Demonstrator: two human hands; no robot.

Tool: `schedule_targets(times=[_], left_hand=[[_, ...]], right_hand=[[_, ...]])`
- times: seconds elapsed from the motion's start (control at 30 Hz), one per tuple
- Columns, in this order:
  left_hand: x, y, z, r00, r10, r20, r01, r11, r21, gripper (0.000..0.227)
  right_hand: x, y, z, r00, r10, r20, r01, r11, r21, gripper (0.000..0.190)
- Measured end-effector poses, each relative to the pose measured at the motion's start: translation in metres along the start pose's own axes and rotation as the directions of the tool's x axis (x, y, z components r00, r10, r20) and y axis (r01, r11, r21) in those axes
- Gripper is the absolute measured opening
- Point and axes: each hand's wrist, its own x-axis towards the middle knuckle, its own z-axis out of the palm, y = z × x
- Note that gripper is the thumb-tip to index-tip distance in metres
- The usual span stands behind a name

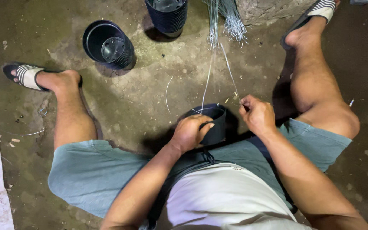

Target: The person sits on the floor and repeatedly threads white wire through holes in black plastic planters, then places each finished unit into a stack. The person handles the planters and wire by hand without using tools.

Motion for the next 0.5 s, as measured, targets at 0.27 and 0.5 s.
schedule_targets(times=[0.27,0.5], left_hand=[[0.000,-0.001,-0.007,0.911,-0.410,-0.037,0.383,0.877,-0.291,0.026],[-0.002,-0.024,0.003,0.956,-0.293,-0.012,0.230,0.772,-0.593,0.024]], right_hand=[[-0.015,-0.021,-0.007,0.993,-0.114,0.025,0.114,0.993,-0.009,0.024],[-0.018,-0.035,0.005,0.976,-0.011,0.218,-0.123,0.799,0.589,0.020]])
